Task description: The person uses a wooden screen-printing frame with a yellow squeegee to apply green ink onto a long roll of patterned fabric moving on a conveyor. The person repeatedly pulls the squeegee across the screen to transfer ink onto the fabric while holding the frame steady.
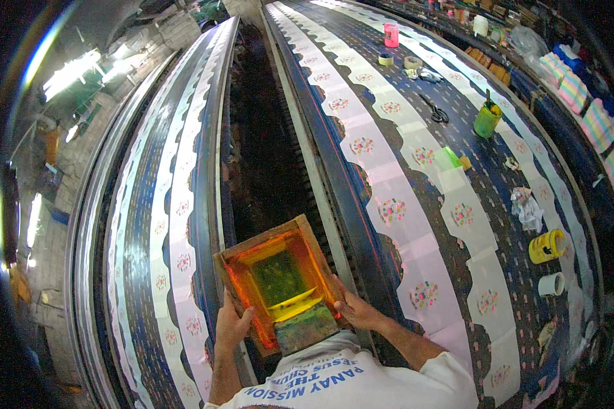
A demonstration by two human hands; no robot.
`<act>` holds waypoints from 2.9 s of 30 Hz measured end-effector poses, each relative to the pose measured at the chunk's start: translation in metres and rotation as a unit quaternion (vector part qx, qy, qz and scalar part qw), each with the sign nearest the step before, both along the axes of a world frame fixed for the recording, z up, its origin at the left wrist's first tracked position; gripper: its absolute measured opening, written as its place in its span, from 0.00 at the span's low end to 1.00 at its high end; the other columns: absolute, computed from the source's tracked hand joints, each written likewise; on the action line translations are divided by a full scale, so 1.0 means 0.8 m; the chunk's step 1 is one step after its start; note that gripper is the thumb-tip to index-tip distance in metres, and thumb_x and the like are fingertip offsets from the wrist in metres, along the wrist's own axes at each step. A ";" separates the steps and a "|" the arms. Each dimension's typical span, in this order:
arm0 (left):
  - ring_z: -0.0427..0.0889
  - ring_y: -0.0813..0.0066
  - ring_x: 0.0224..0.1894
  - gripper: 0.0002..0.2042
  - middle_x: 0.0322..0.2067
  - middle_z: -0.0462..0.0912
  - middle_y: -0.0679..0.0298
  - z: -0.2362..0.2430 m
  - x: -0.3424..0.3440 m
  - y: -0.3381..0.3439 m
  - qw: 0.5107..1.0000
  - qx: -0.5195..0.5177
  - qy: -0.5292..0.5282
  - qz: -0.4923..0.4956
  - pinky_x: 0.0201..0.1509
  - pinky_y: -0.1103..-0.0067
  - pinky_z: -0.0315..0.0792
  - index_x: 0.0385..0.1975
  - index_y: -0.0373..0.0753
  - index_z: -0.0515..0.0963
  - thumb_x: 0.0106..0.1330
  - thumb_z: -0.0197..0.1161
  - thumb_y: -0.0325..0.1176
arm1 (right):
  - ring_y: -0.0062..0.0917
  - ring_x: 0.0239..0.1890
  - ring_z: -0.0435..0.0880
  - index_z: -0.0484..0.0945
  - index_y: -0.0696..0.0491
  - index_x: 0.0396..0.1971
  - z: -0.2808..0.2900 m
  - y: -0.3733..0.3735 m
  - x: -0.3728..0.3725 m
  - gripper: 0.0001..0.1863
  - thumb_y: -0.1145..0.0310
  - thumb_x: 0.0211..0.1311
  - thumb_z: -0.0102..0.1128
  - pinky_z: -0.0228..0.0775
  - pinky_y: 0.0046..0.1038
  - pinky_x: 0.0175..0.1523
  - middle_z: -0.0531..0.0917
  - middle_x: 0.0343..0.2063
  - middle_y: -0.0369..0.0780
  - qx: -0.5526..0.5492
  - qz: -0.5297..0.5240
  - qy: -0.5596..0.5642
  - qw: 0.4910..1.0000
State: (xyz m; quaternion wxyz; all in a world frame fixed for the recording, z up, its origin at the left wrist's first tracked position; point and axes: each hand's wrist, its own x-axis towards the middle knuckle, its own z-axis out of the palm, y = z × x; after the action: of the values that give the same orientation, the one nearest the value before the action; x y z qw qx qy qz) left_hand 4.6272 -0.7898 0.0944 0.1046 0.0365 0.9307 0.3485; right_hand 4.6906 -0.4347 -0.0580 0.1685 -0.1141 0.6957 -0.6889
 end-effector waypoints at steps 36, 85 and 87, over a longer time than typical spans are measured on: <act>0.78 0.53 0.73 0.41 0.72 0.78 0.48 -0.160 0.821 -0.333 0.747 0.040 -0.037 0.662 0.78 0.63 0.68 0.82 0.34 0.60 0.69 0.67 0.35 | 0.39 0.88 0.46 0.32 0.67 0.85 -0.032 -0.581 0.272 0.55 0.33 0.85 0.37 0.34 0.35 0.89 0.48 0.86 0.55 -0.108 0.619 -0.124 0.768; 0.91 0.54 0.59 0.47 0.61 0.89 0.47 -0.308 0.735 -0.335 0.738 0.172 -0.017 0.653 0.69 0.62 0.81 0.86 0.36 0.53 0.69 0.70 0.37 | 0.49 0.71 0.74 0.75 0.51 0.74 -0.001 -0.600 0.264 0.39 0.48 0.69 0.75 0.69 0.48 0.76 0.74 0.70 0.49 0.207 0.637 0.446 0.593; 0.92 0.52 0.58 0.47 0.59 0.90 0.47 -0.316 0.734 -0.335 0.740 0.166 -0.005 0.651 0.68 0.61 0.82 0.86 0.37 0.52 0.69 0.70 0.38 | 0.46 0.71 0.76 0.80 0.51 0.68 -0.007 -0.602 0.287 0.32 0.63 0.63 0.75 0.69 0.47 0.77 0.79 0.67 0.45 0.200 0.664 0.465 0.551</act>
State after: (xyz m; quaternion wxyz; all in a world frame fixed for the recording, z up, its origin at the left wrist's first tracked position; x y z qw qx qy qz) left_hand 5.2144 -1.0581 -0.1584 -0.1510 -0.5635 0.6543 0.4812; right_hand 4.9198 -0.9162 -0.0633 0.2492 -0.8114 0.5233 -0.0755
